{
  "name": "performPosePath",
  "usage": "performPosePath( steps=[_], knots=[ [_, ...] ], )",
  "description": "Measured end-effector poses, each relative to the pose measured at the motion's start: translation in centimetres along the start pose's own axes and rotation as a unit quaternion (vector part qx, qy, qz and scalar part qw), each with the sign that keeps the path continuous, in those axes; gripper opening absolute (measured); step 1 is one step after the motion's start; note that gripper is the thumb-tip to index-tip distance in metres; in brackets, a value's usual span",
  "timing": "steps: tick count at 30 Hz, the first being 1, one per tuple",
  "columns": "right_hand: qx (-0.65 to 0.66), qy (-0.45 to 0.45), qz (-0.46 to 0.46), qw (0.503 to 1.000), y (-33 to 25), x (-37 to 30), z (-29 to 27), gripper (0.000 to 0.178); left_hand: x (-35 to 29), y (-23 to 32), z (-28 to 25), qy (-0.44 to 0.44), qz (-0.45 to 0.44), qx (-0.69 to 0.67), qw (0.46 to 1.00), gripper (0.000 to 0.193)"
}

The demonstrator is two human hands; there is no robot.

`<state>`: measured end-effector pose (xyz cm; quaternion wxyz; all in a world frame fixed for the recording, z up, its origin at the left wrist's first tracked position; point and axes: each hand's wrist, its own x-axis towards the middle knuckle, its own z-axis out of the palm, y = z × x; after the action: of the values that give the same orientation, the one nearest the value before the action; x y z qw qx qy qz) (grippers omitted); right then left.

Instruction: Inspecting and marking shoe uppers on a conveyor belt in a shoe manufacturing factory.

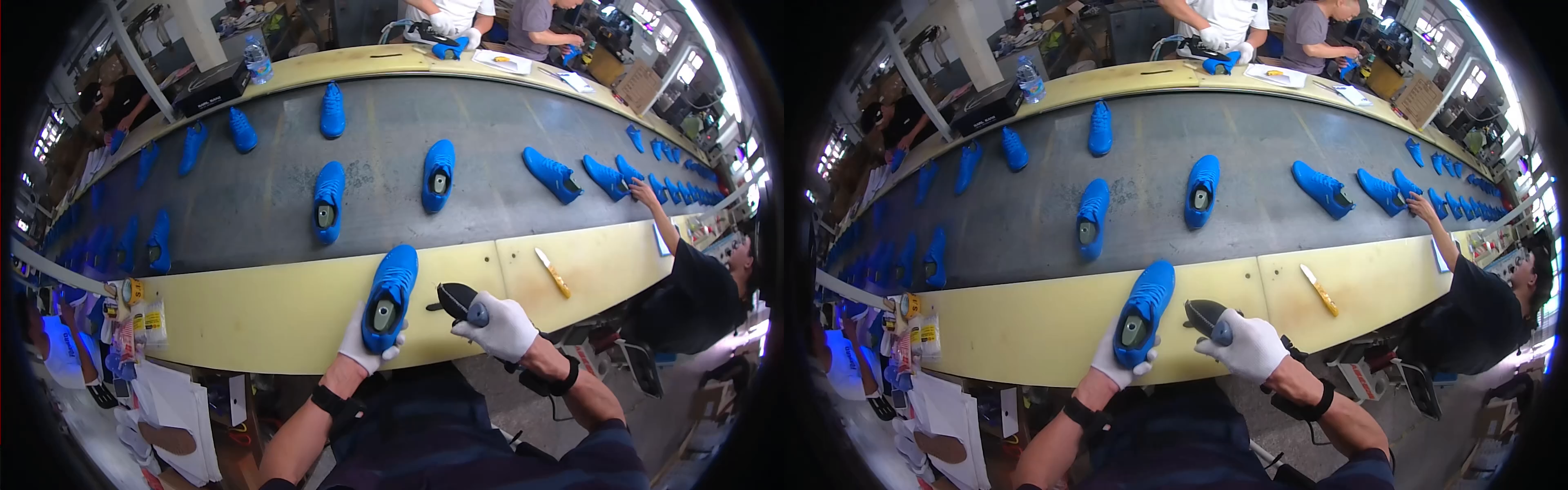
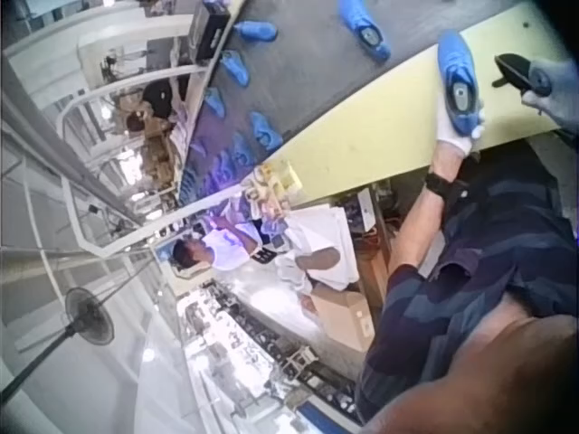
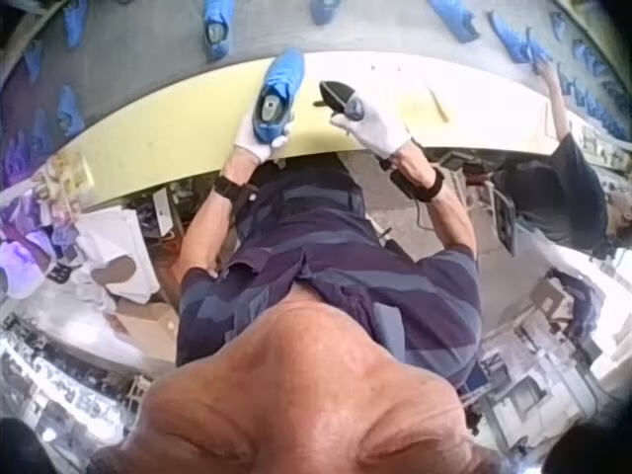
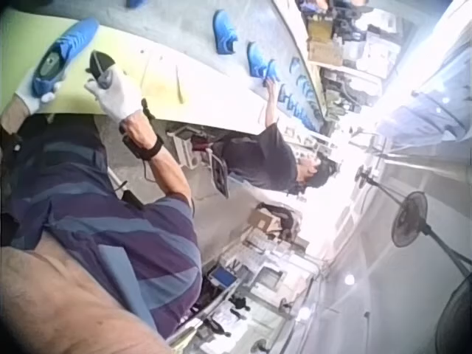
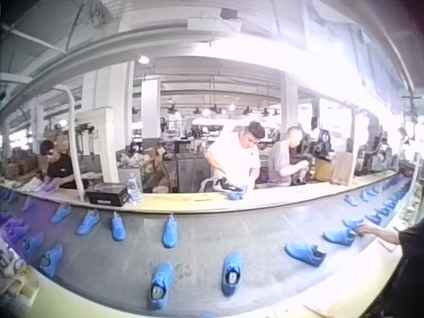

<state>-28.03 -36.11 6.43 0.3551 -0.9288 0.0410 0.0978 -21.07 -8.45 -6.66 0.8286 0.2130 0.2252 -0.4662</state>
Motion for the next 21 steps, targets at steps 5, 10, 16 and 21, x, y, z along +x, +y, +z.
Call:
performPosePath(
  steps=[5,10,16,21],
  knots=[
    [0.029,0.005,0.078,0.997,2.4,3.7,1.4,0.042,-4.4,1.7,-2.7,0.002,0.038,0.028,0.999,0.065],
    [-0.137,0.052,0.120,0.982,7.7,8.5,3.1,0.045,-8.4,11.2,-6.3,0.045,0.134,0.003,0.990,0.071],
    [-0.153,0.157,0.002,0.976,9.6,9.7,4.1,0.033,-6.9,30.6,-12.3,0.016,0.218,0.019,0.976,0.079],
    [-0.173,0.155,-0.019,0.972,8.4,10.1,4.4,0.032,-3.0,42.3,-18.6,0.277,0.262,-0.111,0.918,0.071]
  ],
)
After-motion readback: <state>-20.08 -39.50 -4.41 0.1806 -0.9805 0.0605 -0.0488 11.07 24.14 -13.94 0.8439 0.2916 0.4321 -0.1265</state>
